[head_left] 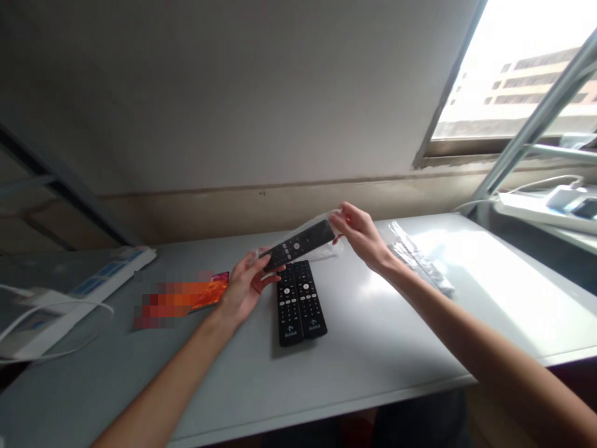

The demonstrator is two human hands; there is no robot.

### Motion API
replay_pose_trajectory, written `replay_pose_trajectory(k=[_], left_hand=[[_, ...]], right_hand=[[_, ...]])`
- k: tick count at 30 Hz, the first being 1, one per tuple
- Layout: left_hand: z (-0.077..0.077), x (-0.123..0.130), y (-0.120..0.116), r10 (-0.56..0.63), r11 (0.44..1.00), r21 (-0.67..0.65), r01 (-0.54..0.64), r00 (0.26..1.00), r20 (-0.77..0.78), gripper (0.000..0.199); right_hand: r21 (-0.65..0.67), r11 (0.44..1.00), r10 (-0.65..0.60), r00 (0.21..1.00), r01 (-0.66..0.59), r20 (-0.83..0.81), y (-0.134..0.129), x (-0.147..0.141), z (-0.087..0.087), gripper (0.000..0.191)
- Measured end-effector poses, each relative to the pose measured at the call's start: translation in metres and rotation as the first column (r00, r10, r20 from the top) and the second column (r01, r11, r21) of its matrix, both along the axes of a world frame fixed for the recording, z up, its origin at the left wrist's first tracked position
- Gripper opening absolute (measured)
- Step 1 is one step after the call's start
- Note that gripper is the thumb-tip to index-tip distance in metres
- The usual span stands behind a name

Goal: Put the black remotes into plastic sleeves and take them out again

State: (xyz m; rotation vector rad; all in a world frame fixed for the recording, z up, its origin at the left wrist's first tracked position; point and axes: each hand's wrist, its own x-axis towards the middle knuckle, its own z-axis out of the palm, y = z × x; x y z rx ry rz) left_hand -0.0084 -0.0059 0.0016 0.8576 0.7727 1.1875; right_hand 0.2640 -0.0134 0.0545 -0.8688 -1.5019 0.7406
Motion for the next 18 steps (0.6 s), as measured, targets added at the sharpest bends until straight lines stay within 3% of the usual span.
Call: replay_pose_trajectory(k=[6,11,13,15,18], left_hand=[[0.003,-0.004,-0.002,-0.207,0.976,0.062,0.209,0.978,-0.037,0.046],[0.005,-0.003,-0.007,-0.279,0.956,0.062,0.286,0.954,-0.110,0.046],[0.005,-0.001,-0.007,-0.261,0.960,0.067,0.272,0.955,-0.138,0.046],[0.005,0.001,-0.008,-0.229,0.967,0.086,0.241,0.965,-0.131,0.047],[0.007,0.002,-0.010,-0.184,0.976,0.100,0.192,0.979,-0.087,0.042]], right_hand=[[0.016,0.989,0.140,0.970,-0.146,0.196,0.031,-0.019,0.084,0.033],[0.068,0.997,0.036,0.997,-0.041,0.068,0.043,-0.003,0.130,0.018],[0.107,0.989,-0.093,0.992,0.102,-0.087,0.045,0.020,0.132,0.014],[0.112,0.952,-0.241,0.924,0.284,-0.296,0.046,0.044,0.121,0.010],[-0.036,0.881,-0.413,0.730,0.472,-0.544,0.040,0.061,0.072,0.008]])
